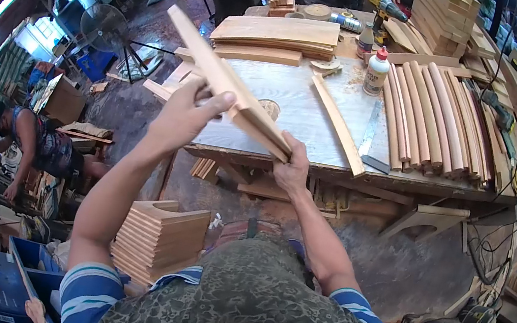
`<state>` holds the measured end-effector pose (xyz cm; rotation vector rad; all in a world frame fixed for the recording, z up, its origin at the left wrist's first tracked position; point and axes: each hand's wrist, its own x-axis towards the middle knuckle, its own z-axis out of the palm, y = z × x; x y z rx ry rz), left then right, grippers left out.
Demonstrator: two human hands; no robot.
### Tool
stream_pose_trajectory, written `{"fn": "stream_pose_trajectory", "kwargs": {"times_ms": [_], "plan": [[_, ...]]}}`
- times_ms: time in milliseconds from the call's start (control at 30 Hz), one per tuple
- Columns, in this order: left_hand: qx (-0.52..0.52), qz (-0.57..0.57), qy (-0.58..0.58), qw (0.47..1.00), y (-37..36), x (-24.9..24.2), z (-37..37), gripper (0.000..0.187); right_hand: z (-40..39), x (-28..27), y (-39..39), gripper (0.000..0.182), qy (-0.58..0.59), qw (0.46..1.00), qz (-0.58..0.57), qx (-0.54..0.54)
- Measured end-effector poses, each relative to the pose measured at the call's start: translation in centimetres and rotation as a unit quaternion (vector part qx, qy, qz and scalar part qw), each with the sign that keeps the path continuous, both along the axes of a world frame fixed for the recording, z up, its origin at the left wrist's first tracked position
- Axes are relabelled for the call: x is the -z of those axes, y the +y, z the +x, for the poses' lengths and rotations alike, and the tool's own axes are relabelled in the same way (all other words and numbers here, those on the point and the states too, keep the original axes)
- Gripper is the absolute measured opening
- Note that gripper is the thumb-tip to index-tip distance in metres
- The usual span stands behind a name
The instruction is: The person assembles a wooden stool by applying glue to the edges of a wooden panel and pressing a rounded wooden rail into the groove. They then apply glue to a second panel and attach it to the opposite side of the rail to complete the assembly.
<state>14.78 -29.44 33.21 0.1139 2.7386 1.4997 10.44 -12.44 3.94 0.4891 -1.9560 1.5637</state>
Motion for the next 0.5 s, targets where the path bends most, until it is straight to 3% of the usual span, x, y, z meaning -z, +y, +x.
{"fn": "stream_pose_trajectory", "kwargs": {"times_ms": [33,67,100,133,200,233,300,367,433,500], "plan": [[-0.001,0.002,0.001,1.000,0.6,0.2,-0.5,0.072,-0.1,-0.1,0.3,0.054,-0.028,0.999,-0.019,0.001],[-0.030,-0.116,0.150,0.981,1.0,0.5,-1.1,0.075,0.0,-0.1,0.5,0.055,-0.058,0.997,-0.041,0.004],[-0.055,-0.230,0.294,0.926,1.5,0.5,-1.8,0.079,-0.1,-0.1,0.5,0.055,-0.059,0.997,-0.042,0.010],[-0.048,-0.228,0.296,0.926,1.9,-0.1,-2.7,0.079,-0.3,-0.1,0.5,0.053,-0.065,0.995,-0.074,-0.004],[0.107,-0.327,0.450,0.824,2.6,-1.1,-3.9,0.086,-0.3,-0.3,0.9,0.052,-0.074,0.992,-0.103,-0.017],[0.110,-0.326,0.444,0.827,2.7,-0.8,-4.2,0.086,-0.1,-0.4,1.1,0.053,-0.081,0.993,-0.081,-0.019],[0.263,-0.364,0.380,0.808,3.2,-0.2,-5.2,0.091,0.0,-0.8,1.9,0.055,-0.090,0.994,-0.061,-0.014],[0.271,-0.347,0.380,0.813,3.6,-0.4,-5.8,0.086,0.8,-0.6,2.7,0.066,-0.143,0.988,0.061,0.018],[0.261,-0.397,0.323,0.819,3.8,-0.7,-6.2,0.079,2.4,0.7,3.1,0.072,-0.129,0.988,0.063,0.064],[0.266,-0.371,0.369,0.809,3.9,-0.3,-7.0,0.072,2.8,0.4,3.3,0.077,-0.107,0.986,0.068,0.105]]}}
